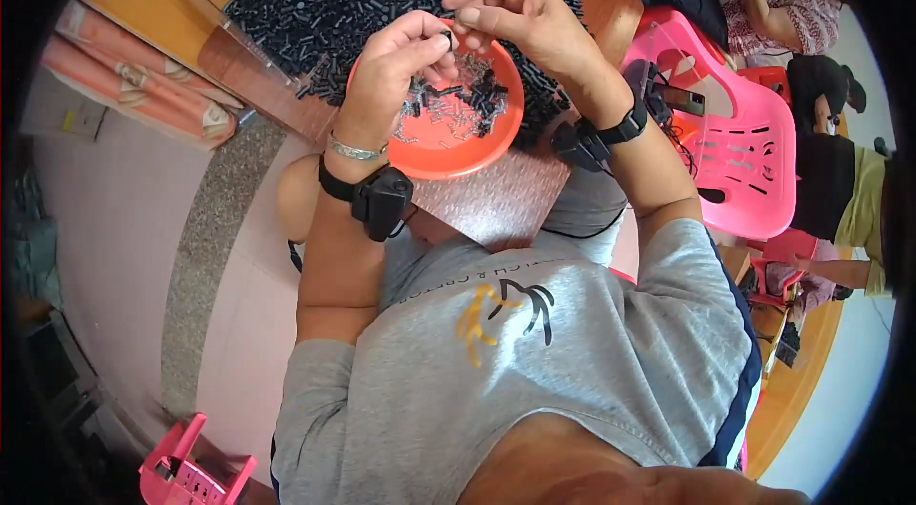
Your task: The person assembles small components by picking up metal pins from a dish and inserting them into plastic tubes by hand.
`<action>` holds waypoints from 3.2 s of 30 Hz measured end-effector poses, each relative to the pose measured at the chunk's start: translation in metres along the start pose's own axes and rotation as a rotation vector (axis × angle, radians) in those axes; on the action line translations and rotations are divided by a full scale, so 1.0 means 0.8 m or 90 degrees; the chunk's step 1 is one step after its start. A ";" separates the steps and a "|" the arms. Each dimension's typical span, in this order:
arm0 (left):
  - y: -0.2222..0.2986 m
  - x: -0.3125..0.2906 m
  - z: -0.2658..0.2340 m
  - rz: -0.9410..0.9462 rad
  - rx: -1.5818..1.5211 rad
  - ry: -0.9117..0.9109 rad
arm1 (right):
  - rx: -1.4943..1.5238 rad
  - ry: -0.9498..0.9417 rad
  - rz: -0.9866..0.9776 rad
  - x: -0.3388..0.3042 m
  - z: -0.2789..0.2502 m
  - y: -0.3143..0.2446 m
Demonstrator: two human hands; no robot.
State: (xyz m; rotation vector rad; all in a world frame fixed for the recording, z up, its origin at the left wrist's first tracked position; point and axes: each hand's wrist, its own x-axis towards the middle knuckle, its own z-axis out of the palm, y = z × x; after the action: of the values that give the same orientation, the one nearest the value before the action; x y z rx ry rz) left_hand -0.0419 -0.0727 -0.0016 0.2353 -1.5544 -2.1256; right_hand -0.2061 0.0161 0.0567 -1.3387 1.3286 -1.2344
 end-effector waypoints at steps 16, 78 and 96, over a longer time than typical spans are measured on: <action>0.002 -0.002 0.003 0.012 0.045 0.009 | -0.089 0.006 -0.056 0.000 0.004 0.006; 0.001 -0.005 -0.022 0.035 -0.138 0.102 | -0.596 -0.103 -0.054 -0.010 0.017 0.056; -0.005 -0.002 0.004 -0.047 -0.024 0.003 | -0.198 0.024 -0.095 -0.018 0.002 0.031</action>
State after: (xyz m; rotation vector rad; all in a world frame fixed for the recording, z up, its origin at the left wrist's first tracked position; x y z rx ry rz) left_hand -0.0430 -0.0683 -0.0043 0.2894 -1.5225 -2.2070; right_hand -0.2073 0.0286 0.0306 -1.6643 1.5168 -1.1897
